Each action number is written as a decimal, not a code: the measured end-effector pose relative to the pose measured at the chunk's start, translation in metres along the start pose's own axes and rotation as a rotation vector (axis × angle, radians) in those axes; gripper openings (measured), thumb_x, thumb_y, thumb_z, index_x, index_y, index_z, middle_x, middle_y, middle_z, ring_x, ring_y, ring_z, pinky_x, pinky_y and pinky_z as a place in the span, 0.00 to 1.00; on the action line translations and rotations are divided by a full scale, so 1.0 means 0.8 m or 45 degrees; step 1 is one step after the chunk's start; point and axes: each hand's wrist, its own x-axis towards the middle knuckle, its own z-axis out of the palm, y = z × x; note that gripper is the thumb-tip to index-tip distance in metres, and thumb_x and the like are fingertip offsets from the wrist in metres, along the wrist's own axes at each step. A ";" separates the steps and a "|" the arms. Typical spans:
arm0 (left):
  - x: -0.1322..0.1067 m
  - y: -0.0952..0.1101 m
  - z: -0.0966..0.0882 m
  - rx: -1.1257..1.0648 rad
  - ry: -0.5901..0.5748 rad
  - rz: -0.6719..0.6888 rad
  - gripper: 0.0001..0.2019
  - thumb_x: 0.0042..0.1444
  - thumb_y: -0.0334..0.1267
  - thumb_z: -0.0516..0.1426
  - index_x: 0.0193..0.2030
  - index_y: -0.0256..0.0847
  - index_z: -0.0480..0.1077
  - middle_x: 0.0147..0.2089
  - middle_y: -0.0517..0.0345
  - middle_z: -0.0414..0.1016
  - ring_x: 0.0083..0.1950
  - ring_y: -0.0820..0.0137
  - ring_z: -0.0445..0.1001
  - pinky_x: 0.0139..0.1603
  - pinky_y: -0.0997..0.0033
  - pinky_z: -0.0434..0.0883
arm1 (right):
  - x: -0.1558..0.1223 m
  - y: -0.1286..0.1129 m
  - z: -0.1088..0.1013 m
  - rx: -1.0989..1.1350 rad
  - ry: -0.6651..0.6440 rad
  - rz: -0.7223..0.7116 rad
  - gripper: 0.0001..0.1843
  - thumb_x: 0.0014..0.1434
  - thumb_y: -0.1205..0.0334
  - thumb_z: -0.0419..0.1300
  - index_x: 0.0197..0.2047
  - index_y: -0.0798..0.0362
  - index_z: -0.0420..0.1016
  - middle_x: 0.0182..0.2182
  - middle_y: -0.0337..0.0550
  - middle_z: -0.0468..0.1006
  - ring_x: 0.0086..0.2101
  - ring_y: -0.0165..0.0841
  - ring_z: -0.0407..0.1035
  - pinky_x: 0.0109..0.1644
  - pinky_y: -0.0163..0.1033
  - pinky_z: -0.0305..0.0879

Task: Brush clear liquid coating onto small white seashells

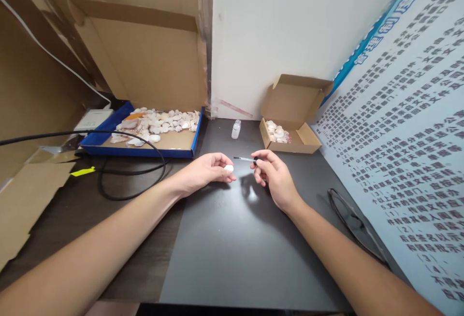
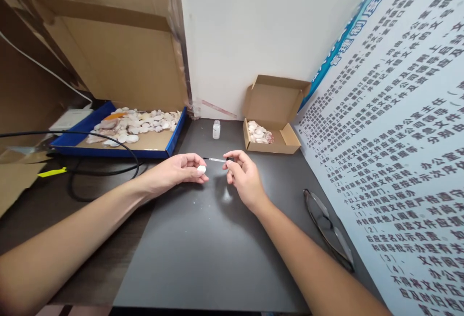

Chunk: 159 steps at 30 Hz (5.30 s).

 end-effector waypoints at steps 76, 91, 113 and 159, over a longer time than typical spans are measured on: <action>-0.028 -0.003 0.011 0.312 -0.262 0.036 0.14 0.58 0.46 0.58 0.34 0.39 0.58 0.24 0.70 0.55 0.23 0.83 0.49 0.22 0.81 0.48 | -0.023 -0.013 -0.034 -0.916 -0.216 -0.829 0.15 0.62 0.73 0.58 0.48 0.49 0.79 0.35 0.41 0.77 0.30 0.28 0.69 0.32 0.35 0.68; -0.029 -0.002 0.010 0.297 -0.288 0.012 0.17 0.57 0.49 0.59 0.33 0.40 0.57 0.23 0.71 0.54 0.22 0.83 0.48 0.21 0.78 0.45 | -0.027 -0.012 -0.031 -0.867 -0.232 -0.836 0.16 0.62 0.72 0.58 0.49 0.48 0.79 0.35 0.42 0.76 0.29 0.28 0.68 0.32 0.35 0.69; -0.029 -0.002 0.010 0.318 -0.279 0.030 0.15 0.57 0.49 0.58 0.36 0.40 0.59 0.24 0.70 0.58 0.21 0.82 0.55 0.23 0.79 0.53 | -0.025 -0.015 -0.032 -0.852 -0.194 -0.777 0.12 0.65 0.69 0.57 0.46 0.49 0.81 0.34 0.42 0.76 0.31 0.29 0.70 0.32 0.35 0.68; -0.029 -0.002 0.010 0.362 -0.288 0.058 0.11 0.60 0.44 0.55 0.36 0.39 0.59 0.23 0.69 0.59 0.22 0.82 0.57 0.24 0.81 0.57 | -0.029 -0.010 -0.028 -0.800 -0.177 -0.776 0.14 0.65 0.70 0.56 0.47 0.49 0.81 0.33 0.40 0.73 0.31 0.29 0.67 0.32 0.35 0.65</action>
